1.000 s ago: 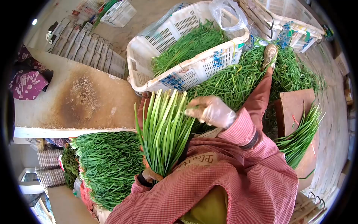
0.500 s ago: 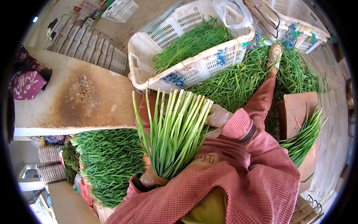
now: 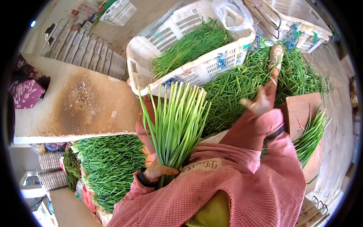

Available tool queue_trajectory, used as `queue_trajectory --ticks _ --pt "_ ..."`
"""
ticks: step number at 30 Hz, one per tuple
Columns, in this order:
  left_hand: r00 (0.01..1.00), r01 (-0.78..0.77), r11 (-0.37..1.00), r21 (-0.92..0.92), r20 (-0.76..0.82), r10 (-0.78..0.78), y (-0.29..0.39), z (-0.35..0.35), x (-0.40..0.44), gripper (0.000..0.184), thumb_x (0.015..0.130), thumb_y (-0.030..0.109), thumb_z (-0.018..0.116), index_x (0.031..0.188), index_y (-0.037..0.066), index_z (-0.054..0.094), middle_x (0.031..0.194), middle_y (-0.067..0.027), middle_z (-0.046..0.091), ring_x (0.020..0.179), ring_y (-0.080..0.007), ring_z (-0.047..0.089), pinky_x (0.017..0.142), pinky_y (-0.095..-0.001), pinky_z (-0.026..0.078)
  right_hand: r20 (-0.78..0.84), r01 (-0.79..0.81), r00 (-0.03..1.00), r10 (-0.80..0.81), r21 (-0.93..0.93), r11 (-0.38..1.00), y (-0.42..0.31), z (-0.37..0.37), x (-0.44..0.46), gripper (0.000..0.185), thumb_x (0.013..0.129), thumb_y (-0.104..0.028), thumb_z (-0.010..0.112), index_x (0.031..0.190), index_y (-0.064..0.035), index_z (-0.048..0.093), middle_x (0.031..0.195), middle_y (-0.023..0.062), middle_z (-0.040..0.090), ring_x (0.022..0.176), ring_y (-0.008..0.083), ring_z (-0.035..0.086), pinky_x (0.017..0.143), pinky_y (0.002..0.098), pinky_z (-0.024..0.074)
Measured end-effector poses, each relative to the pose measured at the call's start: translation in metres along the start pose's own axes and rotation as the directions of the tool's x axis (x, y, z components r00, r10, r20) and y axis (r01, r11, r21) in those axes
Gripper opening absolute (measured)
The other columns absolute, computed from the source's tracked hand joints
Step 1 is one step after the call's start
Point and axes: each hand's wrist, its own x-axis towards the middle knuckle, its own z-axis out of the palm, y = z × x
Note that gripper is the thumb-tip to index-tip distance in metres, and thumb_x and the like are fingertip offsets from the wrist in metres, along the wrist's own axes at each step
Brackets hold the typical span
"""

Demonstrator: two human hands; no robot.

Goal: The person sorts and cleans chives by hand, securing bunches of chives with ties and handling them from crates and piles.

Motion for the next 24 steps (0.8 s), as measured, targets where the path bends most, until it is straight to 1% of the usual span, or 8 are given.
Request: queue_trajectory --ticks 1,3,8,13,15,17,20,24 --pt "1.0 0.002 1.0 0.021 0.029 -0.002 0.003 0.002 0.017 0.054 0.061 -0.01 0.065 0.112 0.003 0.051 0.093 -0.0033 0.059 0.082 -0.0142 0.056 0.074 -0.0275 0.046 0.385 -0.31 0.91 0.151 0.391 0.867 -0.059 0.005 -0.028 0.109 0.063 -0.047 0.072 0.137 -0.004 0.004 0.135 0.0307 0.016 0.126 0.0356 0.024 0.103 0.0426 0.0243" --pt "0.997 -0.015 0.999 0.046 0.07 0.011 0.008 0.01 0.058 0.054 0.059 -0.009 0.068 0.11 0.003 0.054 0.099 -0.0055 0.059 0.084 -0.0138 0.056 0.075 -0.0255 0.046 0.6 -0.546 0.798 0.06 0.676 0.495 -0.097 0.047 -0.066 0.117 0.059 -0.052 0.073 0.137 -0.0067 -0.002 0.139 0.0251 0.012 0.129 0.0353 0.017 0.102 0.0459 0.024" --pt "0.991 -0.111 0.908 0.404 0.112 0.072 0.013 0.07 0.129 0.041 0.059 -0.002 0.069 0.097 0.002 0.053 0.089 -0.0037 0.058 0.079 -0.0133 0.055 0.069 -0.0267 0.046 0.209 -0.2 0.963 0.171 0.977 -0.067 -0.146 0.042 -0.076 0.083 0.065 -0.021 0.077 0.129 -0.0044 0.027 0.12 0.0101 0.047 0.109 0.0208 0.046 0.092 0.0338 0.0392" --pt "0.913 -0.396 0.568 0.722 0.376 0.159 -0.021 0.131 0.187 0.06 0.07 0.027 0.067 0.118 0.004 0.038 0.105 -0.0096 0.056 0.092 -0.0239 0.057 0.078 -0.0335 0.046 -0.266 0.087 0.845 0.464 0.924 0.372 -0.112 -0.002 -0.077 0.071 0.065 -0.011 0.076 0.123 -0.0021 0.037 0.114 0.0073 0.053 0.1 0.0173 0.052 0.087 0.0295 0.0414" --pt "0.971 -0.238 0.25 0.939 0.235 0.043 0.024 0.208 0.145 0.085 0.067 0.041 0.068 0.128 0.004 0.022 0.107 -0.0156 0.055 0.091 -0.0279 0.058 0.076 -0.0372 0.047 -0.144 0.151 0.851 0.505 0.988 0.028 -0.091 -0.04 -0.088 0.061 0.064 -0.007 0.074 0.117 -0.0029 0.045 0.107 0.0062 0.057 0.096 0.0175 0.054 0.085 0.0287 0.0425" --pt "0.941 -0.334 0.196 0.922 0.339 0.008 0.015 0.248 0.148 0.095 0.063 0.04 0.071 0.132 0.006 0.015 0.103 -0.0168 0.055 0.085 -0.0283 0.059 0.071 -0.0369 0.048 -0.156 0.175 0.805 0.572 0.984 0.021 -0.073 -0.092 -0.11 0.05 0.066 -0.008 0.071 0.111 -0.0033 0.051 0.097 0.0078 0.06 0.084 0.0202 0.058 0.078 0.0335 0.047" --pt "0.661 -0.648 0.52 0.556 0.75 0.02 -0.018 0.305 0.151 0.099 0.065 0.029 0.072 0.135 0.005 0.005 0.112 -0.0203 0.048 0.098 -0.0304 0.052 0.082 -0.0347 0.043 -0.257 0.241 0.768 0.587 0.965 0.108 -0.045 -0.182 -0.158 0.044 0.065 -0.01 0.07 0.105 -0.0015 0.053 0.086 0.0087 0.061 0.071 0.019 0.06 0.069 0.032 0.0511" --pt "0.322 -0.388 0.839 0.381 0.909 -0.264 -0.044 0.348 0.156 0.116 0.062 0.038 0.077 0.135 -0.001 -0.004 0.138 -0.0232 0.017 0.13 -0.0299 0.015 0.104 -0.0319 0.018 -0.212 0.058 0.687 0.695 0.969 0.239 0.005 -0.271 -0.225 0.044 0.065 -0.007 0.071 0.106 -0.0013 0.054 0.084 0.0099 0.063 0.067 0.0201 0.062 0.062 0.0316 0.0525"
